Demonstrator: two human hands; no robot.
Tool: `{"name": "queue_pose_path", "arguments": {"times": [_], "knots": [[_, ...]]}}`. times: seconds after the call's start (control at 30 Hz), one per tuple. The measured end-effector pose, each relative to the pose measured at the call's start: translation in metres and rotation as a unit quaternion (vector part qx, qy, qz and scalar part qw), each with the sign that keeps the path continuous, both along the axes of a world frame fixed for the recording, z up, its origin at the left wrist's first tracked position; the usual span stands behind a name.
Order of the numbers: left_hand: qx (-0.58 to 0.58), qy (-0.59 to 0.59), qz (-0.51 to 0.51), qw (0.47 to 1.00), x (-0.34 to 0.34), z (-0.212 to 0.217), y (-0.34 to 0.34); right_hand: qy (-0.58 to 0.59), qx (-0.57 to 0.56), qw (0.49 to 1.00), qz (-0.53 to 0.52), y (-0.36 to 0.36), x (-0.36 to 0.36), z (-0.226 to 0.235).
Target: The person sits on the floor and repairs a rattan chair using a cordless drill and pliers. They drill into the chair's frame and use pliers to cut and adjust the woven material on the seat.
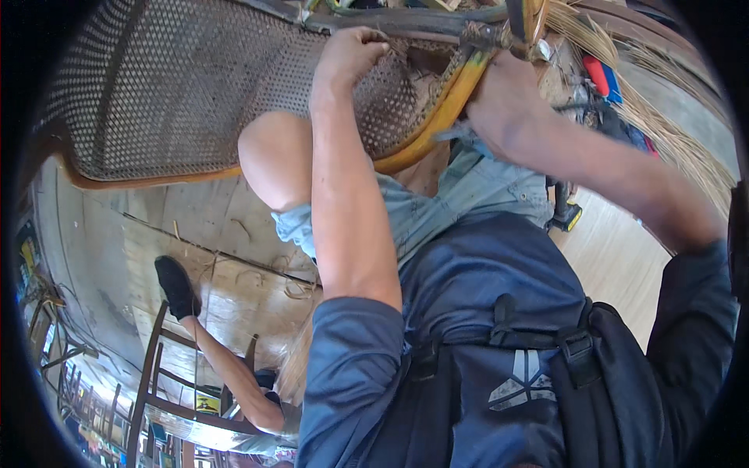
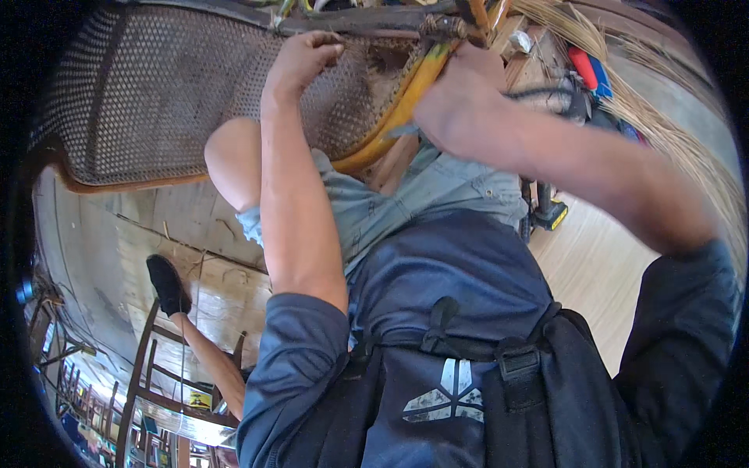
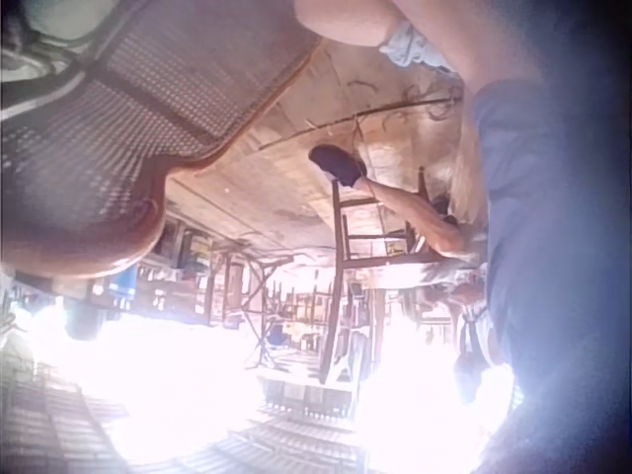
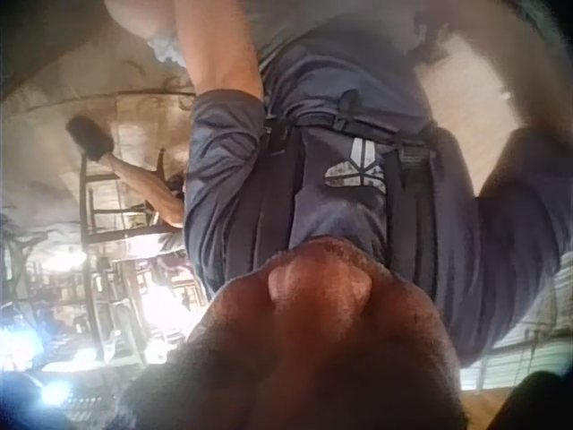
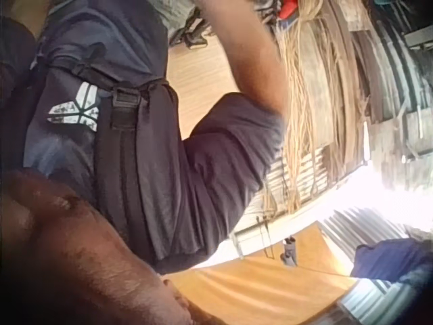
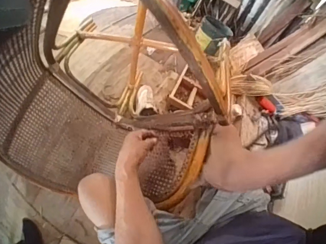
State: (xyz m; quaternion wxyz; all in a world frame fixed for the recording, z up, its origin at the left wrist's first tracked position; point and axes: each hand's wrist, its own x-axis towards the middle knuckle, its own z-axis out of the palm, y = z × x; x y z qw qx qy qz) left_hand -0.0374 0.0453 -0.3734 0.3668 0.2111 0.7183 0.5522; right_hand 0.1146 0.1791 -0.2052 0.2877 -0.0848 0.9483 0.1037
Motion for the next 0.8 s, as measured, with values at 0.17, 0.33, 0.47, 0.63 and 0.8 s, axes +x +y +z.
{"name": "queue_pose_path", "arguments": {"times": [0.17, 0.33, 0.47, 0.63, 0.8], "knots": [[-0.095, 0.038, 0.09, 0.991, 0.023, 0.06, -0.013, -0.094, -0.118, 0.936, -0.318, 0.004, 0.027, 0.046], [0.008, 0.075, 0.034, 0.997, 0.087, 0.051, 0.021, -0.07, -0.328, 0.688, -0.643, 0.031, 0.085, 0.035], [-0.043, 0.056, -0.099, 0.993, 0.099, 0.044, 0.03, -0.029, -0.442, 0.636, -0.632, 0.038, 0.113, 0.017], [-0.175, 0.043, -0.098, 0.979, 0.093, 0.034, 0.044, -0.039, -0.457, 0.589, -0.666, 0.047, 0.113, 0.021], [-0.195, 0.039, 0.054, 0.979, 0.103, 0.027, 0.058, -0.02, -0.527, 0.516, -0.676, 0.055, 0.129, 0.012]]}}
